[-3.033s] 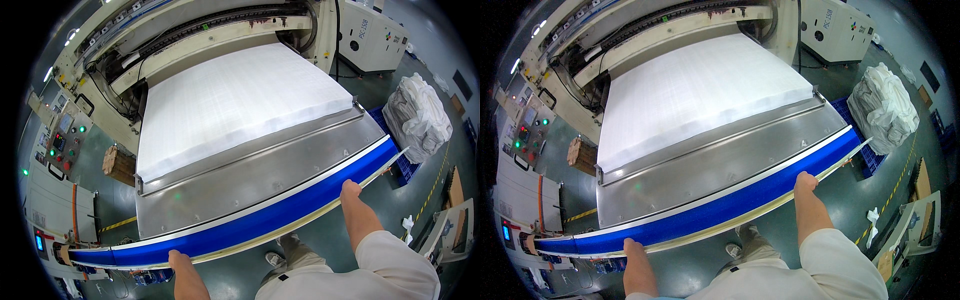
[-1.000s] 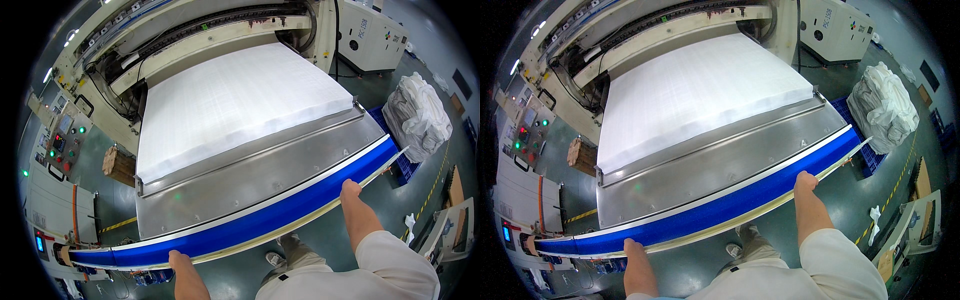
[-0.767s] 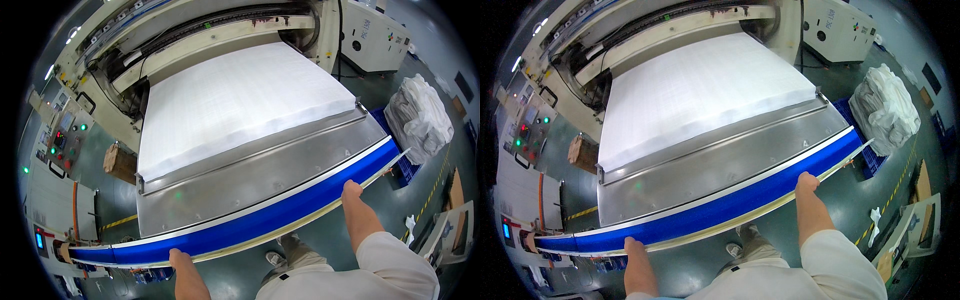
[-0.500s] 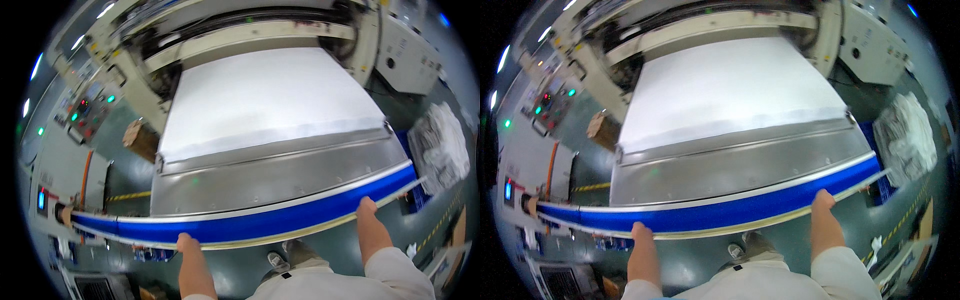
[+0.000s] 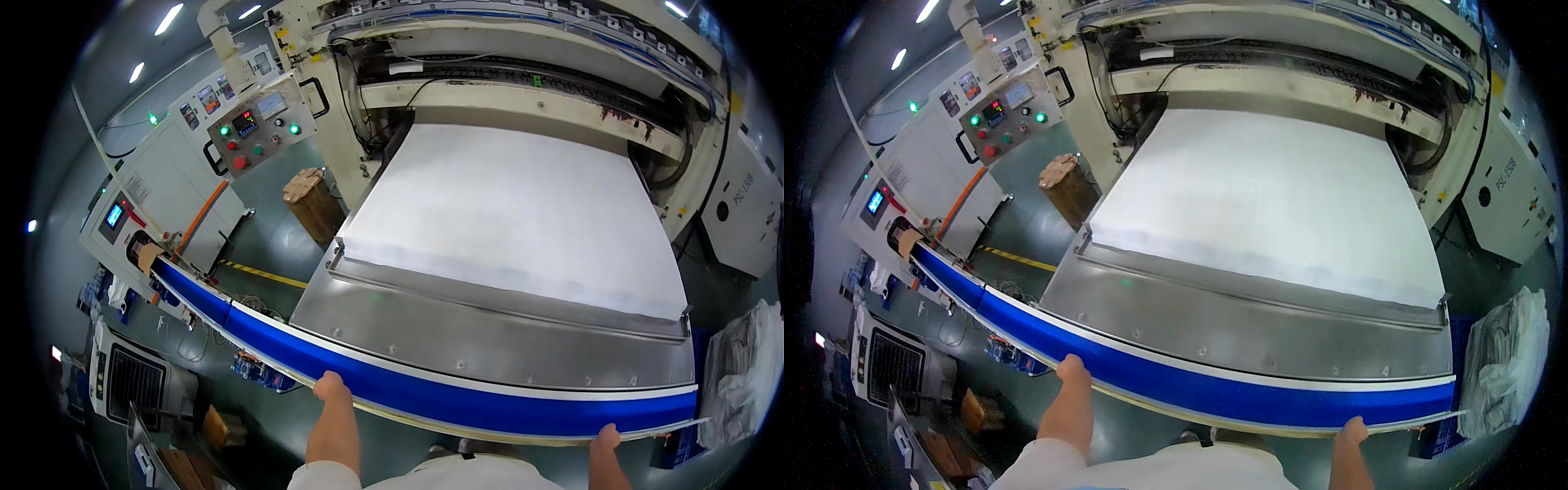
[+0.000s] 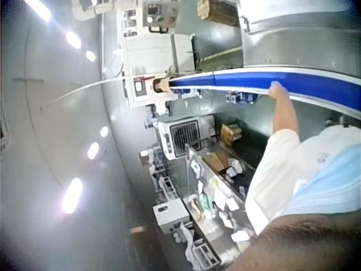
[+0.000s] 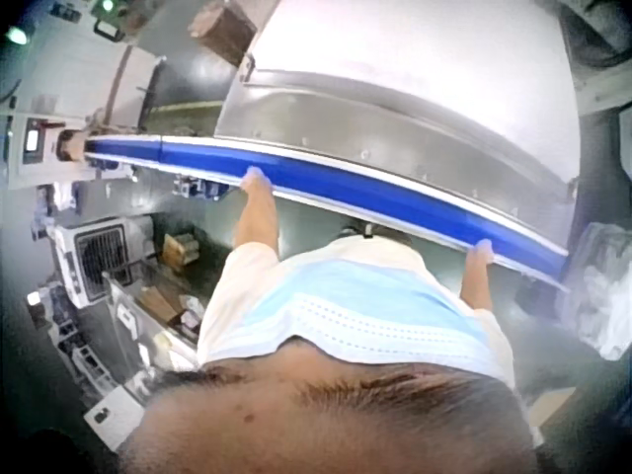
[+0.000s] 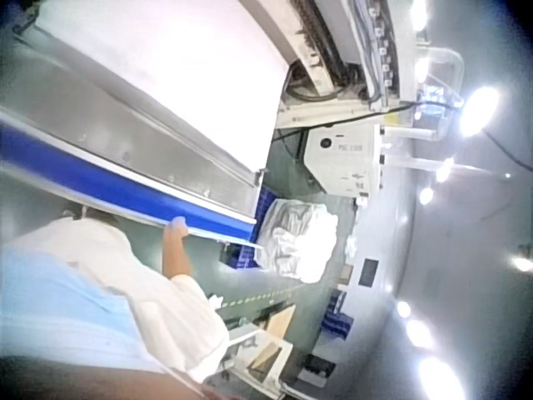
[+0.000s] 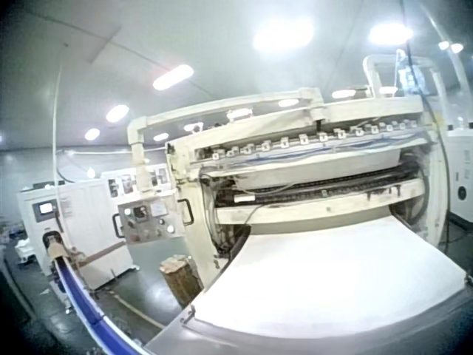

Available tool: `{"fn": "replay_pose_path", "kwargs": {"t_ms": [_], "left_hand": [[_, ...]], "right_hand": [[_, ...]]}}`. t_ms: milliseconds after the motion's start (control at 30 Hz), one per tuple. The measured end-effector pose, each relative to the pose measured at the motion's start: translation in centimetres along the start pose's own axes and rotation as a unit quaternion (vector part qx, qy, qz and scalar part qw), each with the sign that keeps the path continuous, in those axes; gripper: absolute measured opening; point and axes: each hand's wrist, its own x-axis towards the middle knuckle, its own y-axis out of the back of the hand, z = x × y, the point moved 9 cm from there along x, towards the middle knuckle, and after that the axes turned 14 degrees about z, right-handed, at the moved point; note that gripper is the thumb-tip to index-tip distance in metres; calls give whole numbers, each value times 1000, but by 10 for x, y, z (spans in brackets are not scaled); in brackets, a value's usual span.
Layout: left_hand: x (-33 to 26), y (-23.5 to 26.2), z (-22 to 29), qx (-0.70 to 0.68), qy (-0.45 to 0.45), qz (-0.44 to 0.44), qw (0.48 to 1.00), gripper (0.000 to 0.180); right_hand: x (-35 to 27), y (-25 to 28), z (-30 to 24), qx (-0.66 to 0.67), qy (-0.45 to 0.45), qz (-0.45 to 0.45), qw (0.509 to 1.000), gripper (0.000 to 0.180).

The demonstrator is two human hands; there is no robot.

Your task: The person folds a large white sheet on a metal table using a blue guide bar. They repeatedly pull the sheet over the bar, fold it, and smooth it down with their hands to create a neat stack.

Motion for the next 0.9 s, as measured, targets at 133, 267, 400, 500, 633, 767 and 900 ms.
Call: {"fn": "replay_pose_path", "kwargs": {"t_ms": [133,267,400,500,633,767,900], "left_hand": [[-12,-4,5,-45,-20,-24,999,34],[-16,2,10,-27,-21,-29,999,30],[12,8,4,-31,4,26,999,38],[-16,20,15,44,-38,99,993,48],[-75,58,69,97,-397,319,855,58],[-176,-8,97,104,-722,-144,669,48],[-184,-76,79,115,-700,-332,621,33]], "right_hand": [[3,19,-3,-144,-12,-87,986,39],[-5,47,-15,-535,-70,-384,749,49],[-78,-12,-63,-632,96,-461,615,47],[-104,-75,-77,-526,187,-446,700,40],[-149,-160,-47,-455,326,-468,684,39],[-230,-215,-29,-486,532,-456,522,37],[-318,-268,0,-461,596,-507,419,37]]}}
